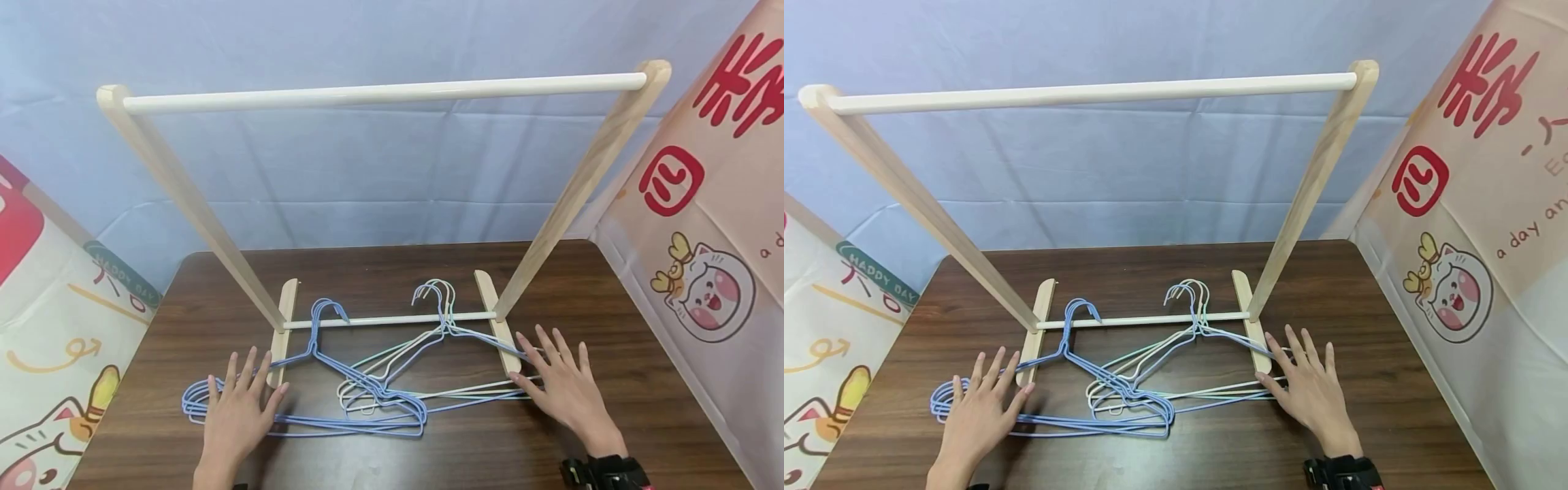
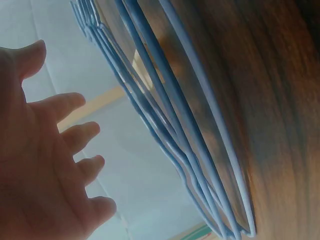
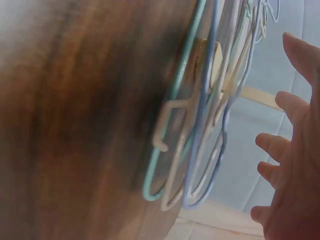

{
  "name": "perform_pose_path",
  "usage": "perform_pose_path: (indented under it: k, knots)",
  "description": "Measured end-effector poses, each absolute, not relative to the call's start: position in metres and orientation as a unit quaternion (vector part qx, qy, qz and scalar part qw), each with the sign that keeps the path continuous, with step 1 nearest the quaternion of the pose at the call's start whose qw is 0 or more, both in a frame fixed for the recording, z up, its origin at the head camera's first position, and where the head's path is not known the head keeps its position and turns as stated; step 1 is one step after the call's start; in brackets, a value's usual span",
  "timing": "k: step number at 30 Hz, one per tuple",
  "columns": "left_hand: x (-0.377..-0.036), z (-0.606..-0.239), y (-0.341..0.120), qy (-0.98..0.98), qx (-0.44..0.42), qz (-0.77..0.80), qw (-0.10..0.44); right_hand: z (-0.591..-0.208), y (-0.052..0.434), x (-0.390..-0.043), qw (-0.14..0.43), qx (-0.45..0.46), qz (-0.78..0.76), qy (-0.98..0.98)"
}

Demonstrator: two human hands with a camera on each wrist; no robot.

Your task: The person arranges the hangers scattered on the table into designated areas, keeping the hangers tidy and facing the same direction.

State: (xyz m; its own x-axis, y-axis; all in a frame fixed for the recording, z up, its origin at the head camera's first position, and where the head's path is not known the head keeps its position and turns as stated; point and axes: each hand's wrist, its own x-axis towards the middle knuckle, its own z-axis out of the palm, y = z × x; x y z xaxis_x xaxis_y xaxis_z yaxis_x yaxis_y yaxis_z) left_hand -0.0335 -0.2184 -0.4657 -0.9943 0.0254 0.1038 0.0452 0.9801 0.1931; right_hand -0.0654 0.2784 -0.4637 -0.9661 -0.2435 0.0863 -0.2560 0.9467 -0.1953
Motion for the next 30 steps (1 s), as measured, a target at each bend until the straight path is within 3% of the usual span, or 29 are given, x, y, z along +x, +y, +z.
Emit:
perform_pose_path:
  k: [8,16,21,30]
  knots:
    - [-0.041,-0.458,-0.217,-0.993,-0.022,-0.1,0.05,-0.447,0.279,-0.083,0.035,0.14,0.095,-0.985]
    - [-0.051,-0.449,-0.217,-0.993,-0.042,-0.094,0.064,-0.421,0.271,-0.107,0.13,0.139,0.129,-0.973]
    - [-0.057,-0.444,-0.214,-0.992,-0.051,-0.091,0.075,-0.405,0.269,-0.124,0.082,0.114,0.19,-0.972]
    - [-0.068,-0.426,-0.206,-0.994,-0.055,-0.092,0.011,-0.387,0.271,-0.149,0.025,0.115,0.242,-0.963]
